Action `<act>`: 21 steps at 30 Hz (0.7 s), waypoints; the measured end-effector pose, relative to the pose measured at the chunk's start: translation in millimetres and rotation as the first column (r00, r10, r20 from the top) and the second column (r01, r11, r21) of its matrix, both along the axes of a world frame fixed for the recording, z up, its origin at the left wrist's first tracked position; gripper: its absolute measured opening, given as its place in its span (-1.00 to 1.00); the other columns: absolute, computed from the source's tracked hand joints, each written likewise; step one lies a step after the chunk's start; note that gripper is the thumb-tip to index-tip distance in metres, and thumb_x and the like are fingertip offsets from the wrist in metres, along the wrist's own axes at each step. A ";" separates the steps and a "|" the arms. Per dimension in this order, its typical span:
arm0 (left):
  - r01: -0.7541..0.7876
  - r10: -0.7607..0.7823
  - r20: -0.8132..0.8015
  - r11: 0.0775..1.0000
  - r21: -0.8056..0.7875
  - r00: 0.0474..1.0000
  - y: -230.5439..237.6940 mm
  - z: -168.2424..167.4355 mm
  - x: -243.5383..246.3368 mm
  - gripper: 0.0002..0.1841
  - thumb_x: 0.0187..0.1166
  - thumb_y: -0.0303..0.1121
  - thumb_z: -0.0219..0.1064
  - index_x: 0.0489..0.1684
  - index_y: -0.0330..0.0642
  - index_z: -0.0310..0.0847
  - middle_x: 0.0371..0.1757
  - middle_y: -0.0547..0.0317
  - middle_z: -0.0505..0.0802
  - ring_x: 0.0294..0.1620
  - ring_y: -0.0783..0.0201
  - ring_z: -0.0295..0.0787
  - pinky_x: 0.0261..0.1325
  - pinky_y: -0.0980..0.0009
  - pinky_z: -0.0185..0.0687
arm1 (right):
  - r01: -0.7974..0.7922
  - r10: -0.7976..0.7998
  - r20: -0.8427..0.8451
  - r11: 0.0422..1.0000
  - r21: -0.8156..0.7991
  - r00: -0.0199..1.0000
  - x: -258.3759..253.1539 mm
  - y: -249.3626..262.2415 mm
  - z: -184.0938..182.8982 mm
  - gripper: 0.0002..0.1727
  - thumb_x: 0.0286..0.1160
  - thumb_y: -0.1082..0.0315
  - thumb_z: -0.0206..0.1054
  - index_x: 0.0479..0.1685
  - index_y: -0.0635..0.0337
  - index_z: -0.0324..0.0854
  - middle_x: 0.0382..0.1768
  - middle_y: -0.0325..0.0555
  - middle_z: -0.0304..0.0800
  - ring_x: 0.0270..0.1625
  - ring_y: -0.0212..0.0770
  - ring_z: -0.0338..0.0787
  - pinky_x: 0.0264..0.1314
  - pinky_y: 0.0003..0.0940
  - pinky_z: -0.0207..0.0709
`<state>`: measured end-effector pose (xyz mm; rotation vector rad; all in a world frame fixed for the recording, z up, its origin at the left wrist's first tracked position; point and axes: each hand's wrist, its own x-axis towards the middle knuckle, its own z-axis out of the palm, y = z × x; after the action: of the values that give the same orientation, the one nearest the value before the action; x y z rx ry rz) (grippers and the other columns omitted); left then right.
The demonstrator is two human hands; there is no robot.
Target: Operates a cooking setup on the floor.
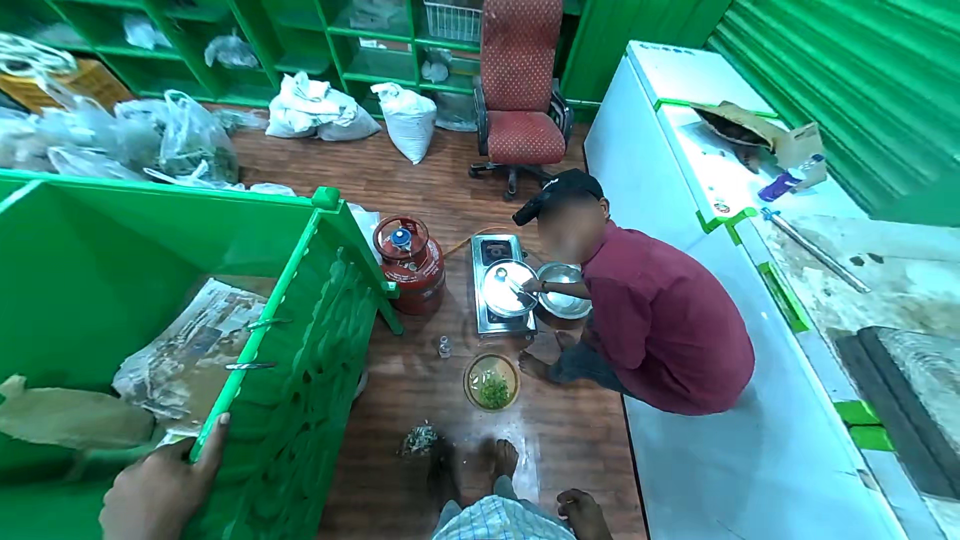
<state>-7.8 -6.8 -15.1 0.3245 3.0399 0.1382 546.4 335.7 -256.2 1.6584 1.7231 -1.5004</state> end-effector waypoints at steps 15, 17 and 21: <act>-0.022 0.022 0.004 1.000 0.008 1.000 8.4 8.0 6.1 -0.05 0.60 0.51 -0.16 -0.34 -0.31 0.79 -0.18 -0.48 0.84 0.03 -0.53 0.79 -0.03 -0.50 0.56 | 0.014 -0.013 0.028 1.000 -0.012 1.000 0.4 5.3 -7.0 -0.77 0.54 0.35 0.38 0.09 0.16 0.80 -0.14 -0.02 0.94 -0.10 -0.08 0.92 0.06 -0.01 0.74; -0.013 0.014 -0.009 1.000 0.011 1.000 8.4 8.6 7.6 -0.03 0.59 0.52 -0.19 -0.34 -0.32 0.79 -0.19 -0.50 0.83 0.01 -0.56 0.78 -0.05 -0.52 0.56 | 0.016 -0.016 0.021 1.000 -0.007 1.000 0.7 5.0 -6.4 -0.76 0.55 0.35 0.37 0.09 0.17 0.80 -0.15 -0.01 0.94 -0.12 -0.09 0.91 0.03 -0.03 0.74; -0.005 0.005 -0.027 1.000 0.020 1.000 8.3 8.7 8.0 -0.06 0.60 0.51 -0.16 -0.36 -0.31 0.78 -0.22 -0.47 0.83 -0.01 -0.55 0.78 -0.08 -0.51 0.55 | 0.022 -0.022 0.010 1.000 -0.014 1.000 -1.0 4.6 -4.1 -0.77 0.57 0.36 0.36 0.08 0.19 0.80 -0.15 0.00 0.93 -0.13 -0.09 0.91 0.02 -0.03 0.74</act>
<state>0.3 1.5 -6.4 0.3230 3.0678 0.1658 545.4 340.3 -260.3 1.6799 1.6914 -1.5081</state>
